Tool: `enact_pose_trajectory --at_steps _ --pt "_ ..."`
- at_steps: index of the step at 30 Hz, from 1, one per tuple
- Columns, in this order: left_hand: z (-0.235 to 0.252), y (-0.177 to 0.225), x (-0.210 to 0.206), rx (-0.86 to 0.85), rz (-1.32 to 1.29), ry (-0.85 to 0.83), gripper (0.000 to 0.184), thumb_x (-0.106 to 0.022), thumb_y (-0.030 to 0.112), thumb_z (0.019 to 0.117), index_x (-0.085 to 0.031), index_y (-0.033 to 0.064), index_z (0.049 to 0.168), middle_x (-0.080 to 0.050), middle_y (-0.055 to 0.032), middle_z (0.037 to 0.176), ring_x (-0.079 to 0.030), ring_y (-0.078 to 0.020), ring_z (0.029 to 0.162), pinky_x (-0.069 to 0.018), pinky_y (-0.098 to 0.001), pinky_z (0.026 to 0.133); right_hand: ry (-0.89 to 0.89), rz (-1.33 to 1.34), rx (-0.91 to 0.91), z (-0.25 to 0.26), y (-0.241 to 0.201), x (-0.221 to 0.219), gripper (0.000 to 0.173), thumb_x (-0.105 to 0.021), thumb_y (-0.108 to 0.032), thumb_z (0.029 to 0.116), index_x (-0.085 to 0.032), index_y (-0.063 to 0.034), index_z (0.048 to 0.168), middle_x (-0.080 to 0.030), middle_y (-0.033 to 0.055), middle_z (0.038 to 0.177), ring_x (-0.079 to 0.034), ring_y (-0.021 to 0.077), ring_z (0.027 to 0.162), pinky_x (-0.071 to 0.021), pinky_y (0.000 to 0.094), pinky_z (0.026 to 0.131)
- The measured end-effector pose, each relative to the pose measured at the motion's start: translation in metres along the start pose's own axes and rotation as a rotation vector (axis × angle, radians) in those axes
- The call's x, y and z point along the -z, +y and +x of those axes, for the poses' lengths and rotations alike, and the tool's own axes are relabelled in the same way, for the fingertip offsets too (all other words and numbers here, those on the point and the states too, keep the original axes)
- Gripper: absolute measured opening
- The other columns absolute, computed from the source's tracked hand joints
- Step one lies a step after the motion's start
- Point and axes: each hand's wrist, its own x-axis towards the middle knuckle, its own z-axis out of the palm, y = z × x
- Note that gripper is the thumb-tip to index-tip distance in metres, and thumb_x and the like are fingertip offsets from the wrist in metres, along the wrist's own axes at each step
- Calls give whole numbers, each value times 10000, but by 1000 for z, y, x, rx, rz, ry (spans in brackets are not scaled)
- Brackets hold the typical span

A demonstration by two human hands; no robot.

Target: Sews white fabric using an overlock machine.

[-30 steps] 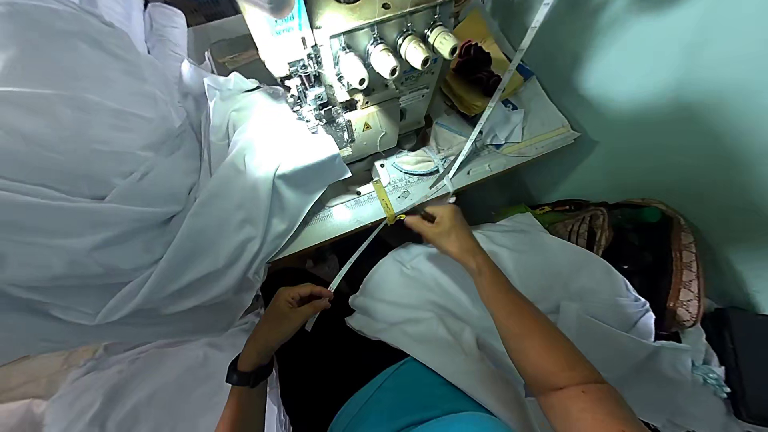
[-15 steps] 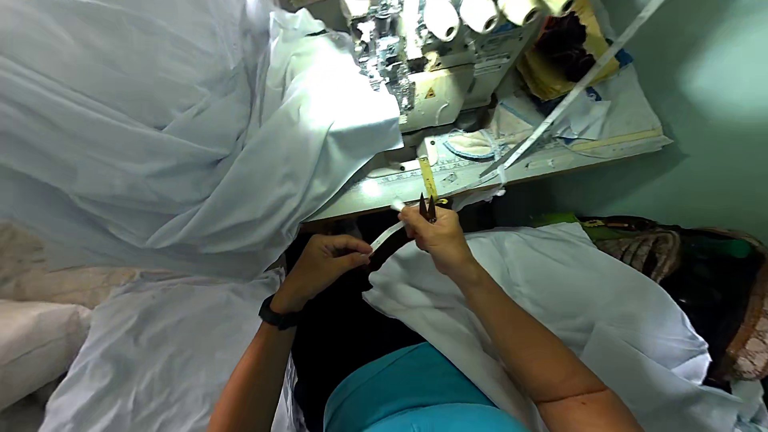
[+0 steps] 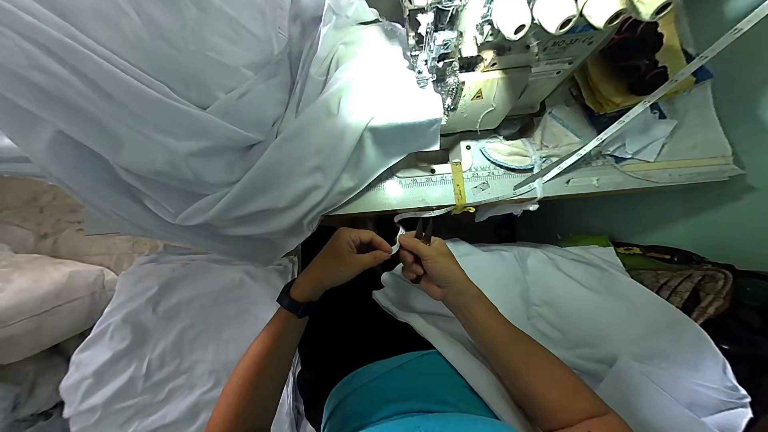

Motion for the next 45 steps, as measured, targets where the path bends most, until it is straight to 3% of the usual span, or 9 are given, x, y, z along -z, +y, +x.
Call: enact_pose_trajectory --at_steps 5,8,14,20,33,37,40,42,45 --pt "-2 -4 -6 -73 23 95 79 -713 16 895 -660 -2 950 -709 -21 996 -665 0 860 -569 -179 784 62 -54 138 4 1 -10 281 -557 32 1001 -604 -48 735 -517 -21 535 -407 8 408 -357 140 408" --pt "3 -7 -10 -101 37 121 113 -718 -24 882 -613 13 901 -693 -12 914 -648 3 788 -554 -165 723 69 -95 184 3 2 -11 266 -572 49 983 -608 -44 737 -533 -19 541 -413 7 412 -357 140 411" --pt "7 -1 12 -121 39 43 164 -670 -58 894 -709 -38 1052 -703 -17 966 -649 10 821 -559 -155 762 -182 -497 226 -3 5 14 294 -305 -205 1086 -557 -84 995 -524 -111 680 -414 -47 526 -338 114 494" --pt "12 4 22 -101 48 -32 200 -677 -90 860 -714 -39 1050 -701 -25 979 -642 3 805 -555 -154 740 -223 -224 35 -13 3 15 129 -503 -43 1007 -623 -26 960 -653 -2 754 -541 15 509 -468 146 477" --pt "14 6 20 -40 -16 -93 211 -689 -70 866 -691 -32 1074 -696 22 906 -636 27 756 -551 -140 717 -227 -147 62 -11 -3 1 197 -527 13 993 -625 -29 827 -653 2 687 -518 -2 469 -429 127 439" --pt "10 27 30 -89 192 79 109 -703 29 890 -720 -42 972 -711 -64 1122 -668 13 909 -562 -158 804 -197 -283 383 -1 -34 6 110 -592 -59 944 -658 -101 868 -616 -92 689 -484 -49 500 -411 118 471" --pt "18 47 34 -325 249 282 82 -654 22 921 -720 -3 963 -730 -2 1000 -669 32 851 -566 -148 774 111 -404 932 28 -52 10 57 -657 -50 913 -684 -82 874 -600 -141 718 -464 -103 560 -399 86 526" --pt "31 66 32 -428 283 420 99 -594 9 962 -679 0 1012 -699 39 909 -641 48 804 -550 -144 762 290 -472 1236 52 -64 12 80 -657 -42 927 -699 -14 866 -611 -74 830 -521 -97 673 -457 72 620" --pt "60 82 34 -593 366 572 129 -528 2 996 -628 -52 1056 -654 -22 954 -617 18 867 -526 -163 821 309 -532 1324 73 -78 9 157 -651 -33 945 -721 80 1028 -615 66 1036 -589 -21 867 -505 100 760"
